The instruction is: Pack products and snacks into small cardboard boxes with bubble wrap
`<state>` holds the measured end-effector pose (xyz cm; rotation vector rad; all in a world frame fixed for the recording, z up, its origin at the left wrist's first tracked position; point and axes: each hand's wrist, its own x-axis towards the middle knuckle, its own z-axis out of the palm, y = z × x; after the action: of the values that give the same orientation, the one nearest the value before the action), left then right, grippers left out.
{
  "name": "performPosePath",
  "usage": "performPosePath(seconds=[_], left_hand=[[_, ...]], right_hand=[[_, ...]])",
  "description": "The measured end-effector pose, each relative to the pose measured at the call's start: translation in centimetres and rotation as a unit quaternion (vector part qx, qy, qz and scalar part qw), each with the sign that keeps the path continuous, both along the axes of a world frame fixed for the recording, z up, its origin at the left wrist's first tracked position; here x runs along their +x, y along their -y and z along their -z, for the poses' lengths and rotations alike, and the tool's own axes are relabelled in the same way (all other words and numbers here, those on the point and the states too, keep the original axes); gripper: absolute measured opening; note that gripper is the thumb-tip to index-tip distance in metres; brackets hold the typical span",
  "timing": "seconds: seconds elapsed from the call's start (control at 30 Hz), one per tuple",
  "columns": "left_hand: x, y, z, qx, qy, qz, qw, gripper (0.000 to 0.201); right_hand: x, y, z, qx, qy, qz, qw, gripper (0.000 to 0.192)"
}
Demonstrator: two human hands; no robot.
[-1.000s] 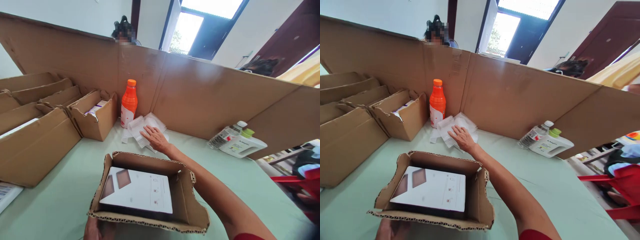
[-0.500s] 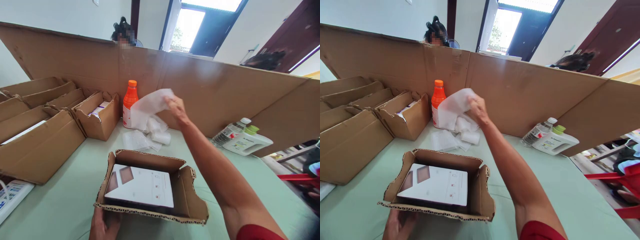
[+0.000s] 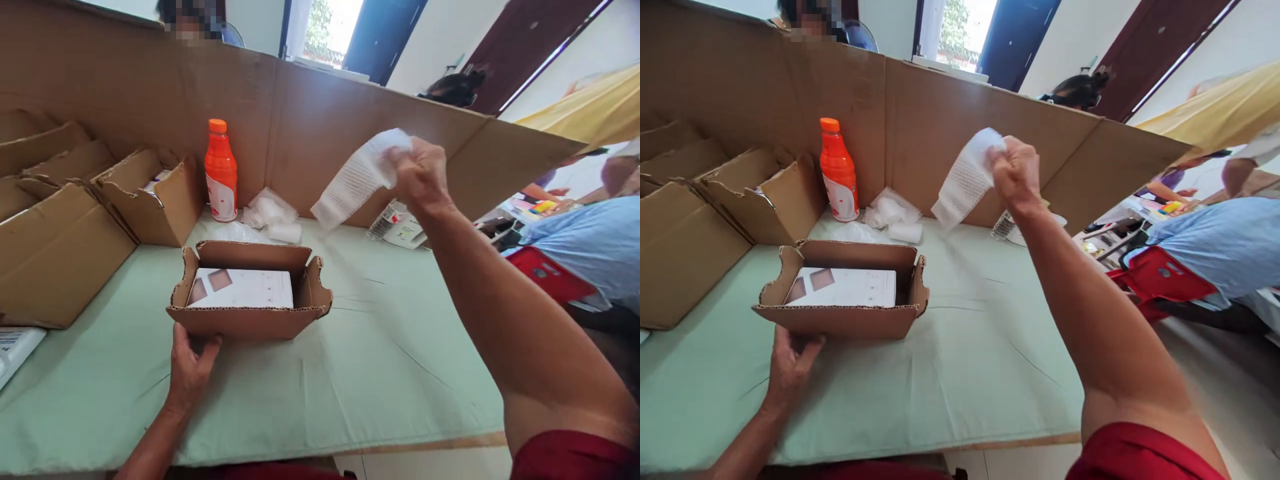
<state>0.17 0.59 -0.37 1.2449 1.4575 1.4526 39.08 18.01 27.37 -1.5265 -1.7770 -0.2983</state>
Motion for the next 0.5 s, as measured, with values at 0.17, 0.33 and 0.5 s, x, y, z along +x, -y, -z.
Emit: performPosePath(seconds=[0.17, 0.33, 0.5], left_hand=[[-0.5, 1.1, -0.4, -0.009, -0.009, -0.020, 1.000, 0.078], [-0.6, 5.4, -1.3, 0.089, -0.149, -0.113, 0.978, 0.079], [1.8, 9.0, -2.9, 0.260, -0.269, 0.027, 0.927, 0.056]], right_hand=[[-2.4, 9.2, 8.0, -0.043, 0.100, -0.052, 0.993, 0.022], [-3.5, 18.0, 18.2, -0.143, 0.137, -0.111, 0.974, 0.042], [-5.7, 22.9, 22.5, -0.201, 0.141, -0.129, 0.961, 0.044]])
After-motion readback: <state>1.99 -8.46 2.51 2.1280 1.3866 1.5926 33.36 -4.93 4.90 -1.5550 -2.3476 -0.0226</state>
